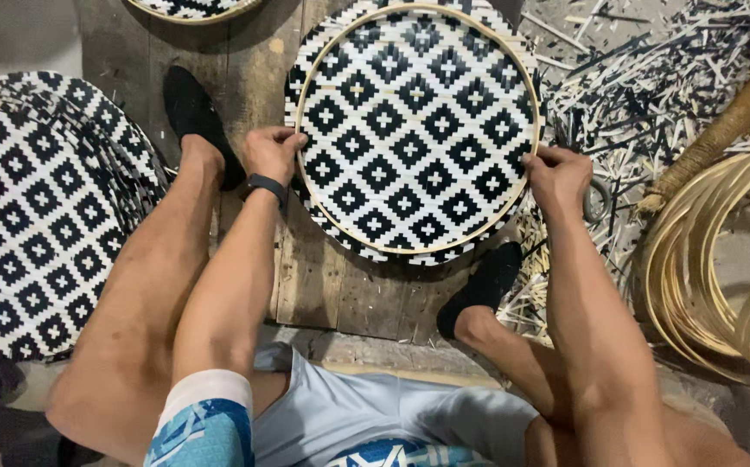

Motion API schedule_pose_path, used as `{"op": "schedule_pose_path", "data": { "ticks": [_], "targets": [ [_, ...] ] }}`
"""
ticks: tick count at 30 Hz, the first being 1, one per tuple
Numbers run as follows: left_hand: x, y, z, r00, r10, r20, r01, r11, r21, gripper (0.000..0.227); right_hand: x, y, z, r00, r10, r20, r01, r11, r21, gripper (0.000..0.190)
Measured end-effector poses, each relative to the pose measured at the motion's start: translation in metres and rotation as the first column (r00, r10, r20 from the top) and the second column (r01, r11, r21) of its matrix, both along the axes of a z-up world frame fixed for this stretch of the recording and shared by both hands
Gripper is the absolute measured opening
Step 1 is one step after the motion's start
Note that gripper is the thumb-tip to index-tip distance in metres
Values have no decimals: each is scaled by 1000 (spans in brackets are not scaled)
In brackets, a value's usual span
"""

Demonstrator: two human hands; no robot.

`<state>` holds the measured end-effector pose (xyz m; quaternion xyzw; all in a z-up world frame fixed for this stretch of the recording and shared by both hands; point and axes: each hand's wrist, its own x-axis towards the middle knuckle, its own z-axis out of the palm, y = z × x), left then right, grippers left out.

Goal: The person assembles round woven baskets by trimming excess woven material from the rim with shears, then fitting a bamboo ring around the edge and pressing it into place. The person repeats this process for multiple baskets, stacking finished units nearby.

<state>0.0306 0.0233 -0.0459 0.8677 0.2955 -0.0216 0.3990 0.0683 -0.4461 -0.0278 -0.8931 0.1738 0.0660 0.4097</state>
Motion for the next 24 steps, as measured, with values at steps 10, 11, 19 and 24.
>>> {"op": "schedule_pose_path", "data": {
  "ticks": [10, 11, 19, 24],
  "targets": [
    [4, 15, -29, 998, 35, -43, -38, 997, -66, 20, -3, -4, -24, 997, -72, -1, 72, 995, 74, 27],
    [5, 13, -26, 998, 29, -51, -29, 999, -13, 20, -2, -4, -23, 998, -56, 16, 55, 997, 58, 27],
    [4, 10, -26, 994, 57, -89, -70, 986, -150, 13, -5, 1, -15, 991, -104, -82, 107, 994, 37, 24],
    [9, 28, -59, 991, 38, -125, -80, 932, -352, 21, 1, -3, -14, 991, -27, -131, 33, 998, 44, 27]
  ]
}}
